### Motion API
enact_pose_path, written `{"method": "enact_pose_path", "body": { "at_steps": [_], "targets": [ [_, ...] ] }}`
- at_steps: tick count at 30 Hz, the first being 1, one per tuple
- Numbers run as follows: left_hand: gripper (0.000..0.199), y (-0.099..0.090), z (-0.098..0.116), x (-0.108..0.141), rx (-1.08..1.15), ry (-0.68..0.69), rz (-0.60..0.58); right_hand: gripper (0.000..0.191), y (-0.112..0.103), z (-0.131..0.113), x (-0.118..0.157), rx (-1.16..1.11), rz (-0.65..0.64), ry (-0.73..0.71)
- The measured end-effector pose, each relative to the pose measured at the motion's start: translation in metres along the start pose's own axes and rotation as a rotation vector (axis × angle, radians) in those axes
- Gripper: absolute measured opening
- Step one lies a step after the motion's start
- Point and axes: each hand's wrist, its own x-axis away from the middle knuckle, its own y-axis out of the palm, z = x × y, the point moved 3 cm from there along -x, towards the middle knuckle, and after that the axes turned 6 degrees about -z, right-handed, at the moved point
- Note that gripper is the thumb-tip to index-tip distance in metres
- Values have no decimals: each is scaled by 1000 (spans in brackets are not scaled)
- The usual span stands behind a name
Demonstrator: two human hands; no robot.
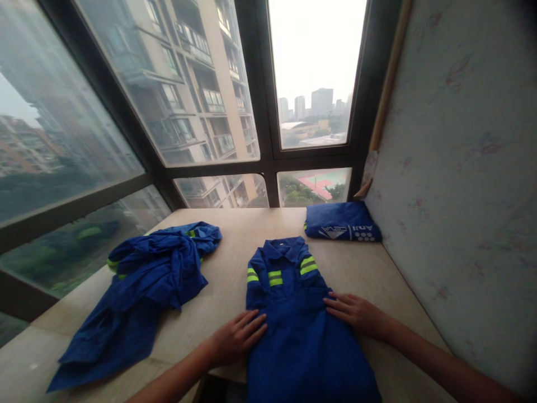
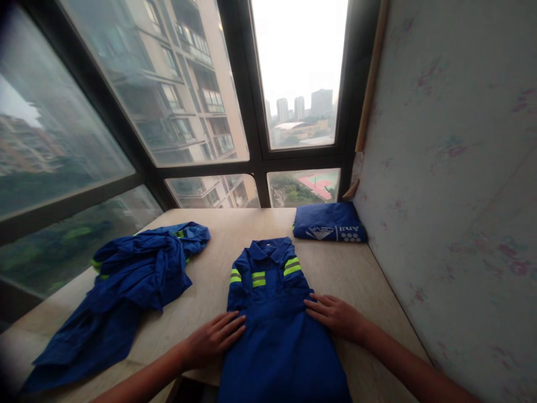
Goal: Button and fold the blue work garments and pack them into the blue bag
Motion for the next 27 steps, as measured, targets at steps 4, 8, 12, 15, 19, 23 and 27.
{"method": "enact_pose_path", "body": {
  "at_steps": [4, 8, 12, 15, 19, 23, 27],
  "targets": [
    [64, 1, -4, 3, -12, 16, 9, 48, 1, 1, -2, 58, -8, -16],
    [55, 3, -1, 1, -68, 29, 19, 42, 2, 1, -4, 68, 16, -39],
    [46, 6, 2, -4, -102, 3, 21, 40, -1, 3, -8, 35, 37, -44],
    [51, 8, 0, -5, -52, -37, -9, 38, -5, 1, -13, -8, 31, -42],
    [66, 9, -3, -4, 116, -127, -52, 31, -8, -4, -21, -154, 96, 127],
    [63, 5, 1, -4, 382, -255, 1, 27, -5, -7, -19, -432, 144, 357],
    [40, -5, 2, -5, 853, -463, 125, 28, -7, 0, -17, -771, 183, 525]
  ]
}}
